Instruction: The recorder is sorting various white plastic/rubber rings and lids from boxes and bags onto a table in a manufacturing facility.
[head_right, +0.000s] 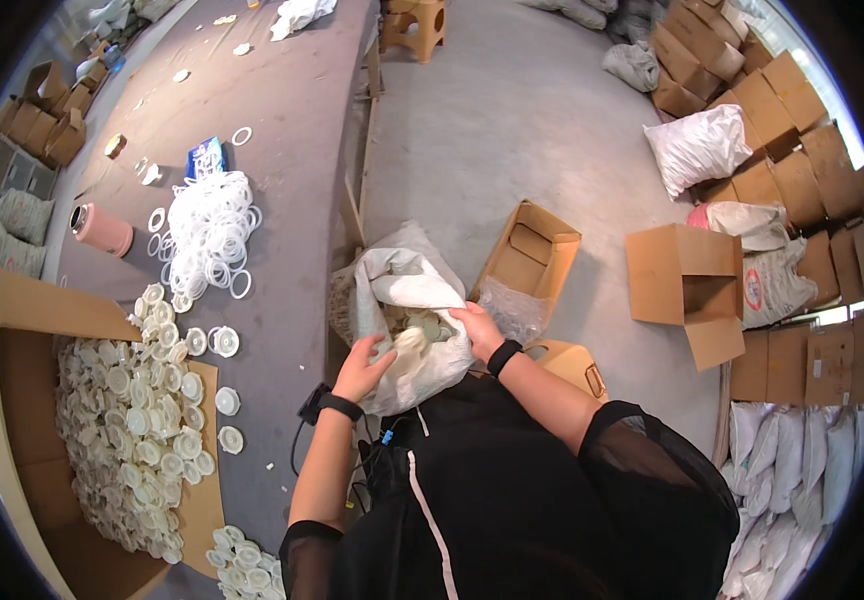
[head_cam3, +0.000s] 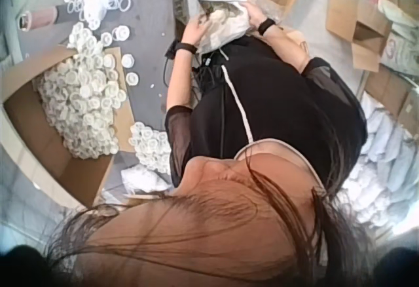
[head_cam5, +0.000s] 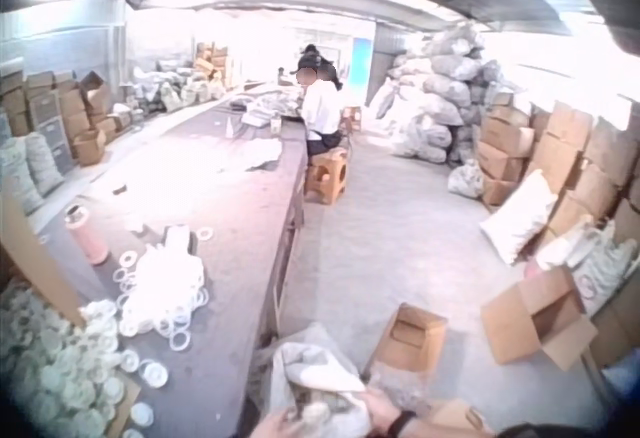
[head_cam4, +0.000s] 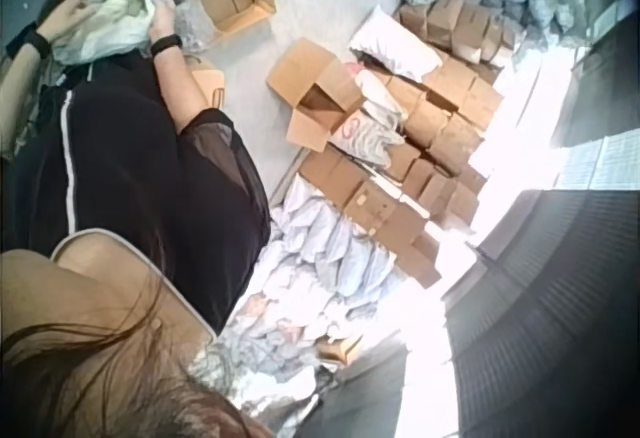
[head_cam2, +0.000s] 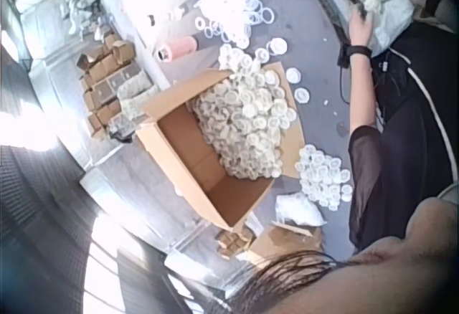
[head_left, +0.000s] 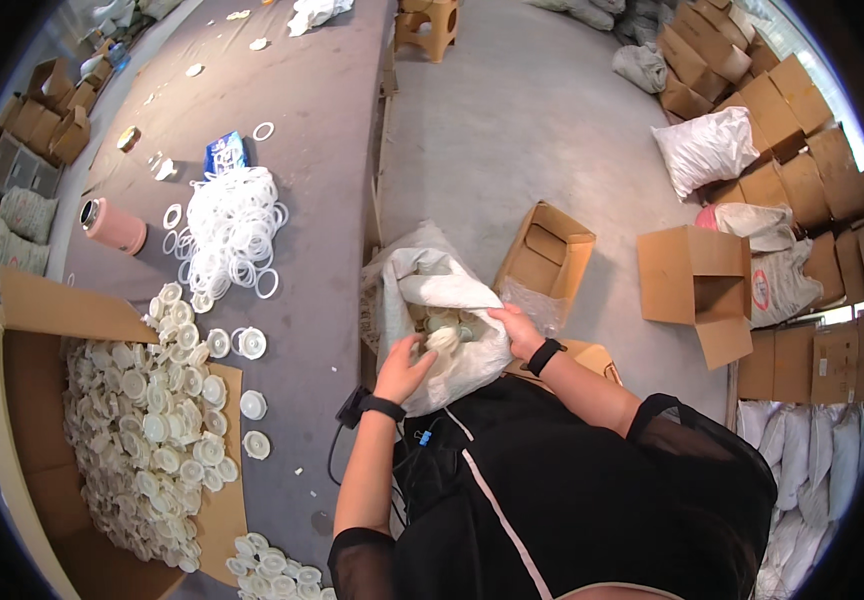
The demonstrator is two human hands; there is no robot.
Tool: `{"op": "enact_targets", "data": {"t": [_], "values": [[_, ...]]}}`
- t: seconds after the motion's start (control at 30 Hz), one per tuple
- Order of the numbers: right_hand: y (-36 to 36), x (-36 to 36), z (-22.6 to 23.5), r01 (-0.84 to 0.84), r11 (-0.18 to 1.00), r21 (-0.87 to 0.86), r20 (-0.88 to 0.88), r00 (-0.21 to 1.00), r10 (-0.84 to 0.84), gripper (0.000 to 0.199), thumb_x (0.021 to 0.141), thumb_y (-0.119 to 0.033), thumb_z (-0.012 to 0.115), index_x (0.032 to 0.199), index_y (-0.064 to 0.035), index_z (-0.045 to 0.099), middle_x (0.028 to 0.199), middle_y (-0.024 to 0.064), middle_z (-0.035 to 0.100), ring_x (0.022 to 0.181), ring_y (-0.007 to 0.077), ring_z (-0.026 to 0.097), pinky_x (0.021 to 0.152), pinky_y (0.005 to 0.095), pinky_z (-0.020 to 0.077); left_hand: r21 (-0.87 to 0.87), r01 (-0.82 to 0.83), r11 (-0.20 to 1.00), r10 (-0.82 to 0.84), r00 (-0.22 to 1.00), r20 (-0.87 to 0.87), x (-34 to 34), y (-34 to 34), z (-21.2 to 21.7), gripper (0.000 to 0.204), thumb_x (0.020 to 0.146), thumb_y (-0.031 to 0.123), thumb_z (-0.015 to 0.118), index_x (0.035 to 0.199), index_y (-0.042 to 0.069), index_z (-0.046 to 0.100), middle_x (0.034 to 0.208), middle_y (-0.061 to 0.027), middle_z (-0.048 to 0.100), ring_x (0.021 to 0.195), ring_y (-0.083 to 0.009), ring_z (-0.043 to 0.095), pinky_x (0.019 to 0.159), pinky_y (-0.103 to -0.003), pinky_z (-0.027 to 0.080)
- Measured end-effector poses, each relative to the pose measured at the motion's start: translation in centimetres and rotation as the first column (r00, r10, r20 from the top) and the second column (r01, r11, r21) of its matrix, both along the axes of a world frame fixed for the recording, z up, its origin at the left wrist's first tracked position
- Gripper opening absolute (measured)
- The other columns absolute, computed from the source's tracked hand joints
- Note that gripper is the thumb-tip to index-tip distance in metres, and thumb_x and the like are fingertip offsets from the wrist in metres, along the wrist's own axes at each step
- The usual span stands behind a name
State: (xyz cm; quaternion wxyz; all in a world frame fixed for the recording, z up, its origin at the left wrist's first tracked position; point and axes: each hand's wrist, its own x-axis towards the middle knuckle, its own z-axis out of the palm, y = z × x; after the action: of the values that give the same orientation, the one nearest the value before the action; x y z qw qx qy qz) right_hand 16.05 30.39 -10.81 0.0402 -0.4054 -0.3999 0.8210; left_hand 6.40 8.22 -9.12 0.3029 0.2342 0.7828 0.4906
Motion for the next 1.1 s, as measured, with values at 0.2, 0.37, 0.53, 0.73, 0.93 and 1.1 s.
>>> {"op": "enact_targets", "data": {"t": [0.2, 0.37, 0.53, 0.73, 0.93, 1.1], "values": [[1.0, 0.2, 1.0, -0.135, 0.977, -0.165, -0.035, 0.991, 0.131, 0.026, 0.078, -0.017, 0.051, 0.099, -0.0017, 0.054, 0.093, 0.0077, 0.058, 0.087, 0.019, 0.055, 0.081, 0.0335, 0.043, 0.221, -0.381, 0.898, 0.416, 0.898, -0.142, 0.1, -7.9, 1.1, 0.023, 0.076, 0.009, 0.057, 0.097, 0.001, 0.053, 0.093, -0.0081, 0.055, 0.085, -0.0182, 0.054, 0.077, -0.028, 0.042], [3.0, 0.0, -2.4, -0.116, 0.992, 0.055, 0.047, 0.992, 0.113, 0.027, 0.077, -0.009, 0.053, 0.102, 0.0014, 0.053, 0.099, 0.0109, 0.057, 0.09, 0.0204, 0.054, 0.081, 0.0306, 0.0412, 0.04, -0.947, 0.318, 0.844, 0.263, -0.467, 4.2, -27.2, 0.2, 0.031, 0.073, 0.013, 0.059, 0.1, 0.0, 0.051, 0.101, -0.0138, 0.051, 0.096, -0.0263, 0.048, 0.086, -0.035, 0.036], [2.5, -1.3, -0.9, -0.14, 0.99, 0.009, 0.031, 0.99, 0.14, 0.025, 0.077, -0.011, 0.052, 0.099, 0.0003, 0.054, 0.096, 0.0108, 0.057, 0.088, 0.0209, 0.054, 0.08, 0.0314, 0.0424, -0.192, -0.968, -0.159, 0.516, 0.084, -0.852, 10.9, -43.6, -0.1, 0.053, 0.068, 0.026, 0.063, 0.111, -0.001, 0.046, 0.111, -0.0205, 0.047, 0.107, -0.0349, 0.04, 0.094, -0.041, 0.03], [1.8, -0.5, -3.4, -0.136, 0.951, 0.278, 0.098, 0.989, 0.113, 0.022, 0.068, -0.016, 0.056, 0.087, -0.0052, 0.055, 0.081, 0.0072, 0.058, 0.077, 0.0218, 0.055, 0.072, 0.034, 0.0438, -0.224, -0.975, 0.01, 0.276, 0.218, -0.936, -1.4, -47.0, -9.1, 0.065, 0.073, 0.047, 0.053, 0.118, 0.002, 0.043, 0.116, -0.0196, 0.046, 0.105, -0.0331, 0.044, 0.092, -0.045, 0.034], [-2.3, -2.3, -1.2, -0.147, 0.86, 0.489, 0.262, 0.965, 0.016, 0.02, 0.067, -0.012, 0.061, 0.081, 0.0023, 0.059, 0.077, 0.008, 0.059, 0.073, 0.0174, 0.054, 0.067, 0.0298, 0.042, 0.077, -0.863, 0.5, 0.52, 0.228, -0.823, -23.1, -27.9, -8.5, 0.063, 0.074, 0.046, 0.052, 0.118, 0.002, 0.042, 0.115, -0.0192, 0.047, 0.103, -0.0323, 0.045, 0.089, -0.045, 0.035], [-2.2, -2.1, -2.4, -0.094, 0.883, 0.461, 0.242, 0.97, -0.023, 0.022, 0.071, -0.011, 0.06, 0.088, 0.0022, 0.057, 0.085, 0.0097, 0.059, 0.079, 0.018, 0.055, 0.069, 0.0303, 0.0433, 0.183, -0.784, 0.593, 0.601, 0.279, -0.749, -26.7, -25.4, -4.7, 0.062, 0.074, 0.046, 0.052, 0.119, 0.003, 0.042, 0.114, -0.0189, 0.047, 0.101, -0.0317, 0.046, 0.086, -0.044, 0.036]]}}
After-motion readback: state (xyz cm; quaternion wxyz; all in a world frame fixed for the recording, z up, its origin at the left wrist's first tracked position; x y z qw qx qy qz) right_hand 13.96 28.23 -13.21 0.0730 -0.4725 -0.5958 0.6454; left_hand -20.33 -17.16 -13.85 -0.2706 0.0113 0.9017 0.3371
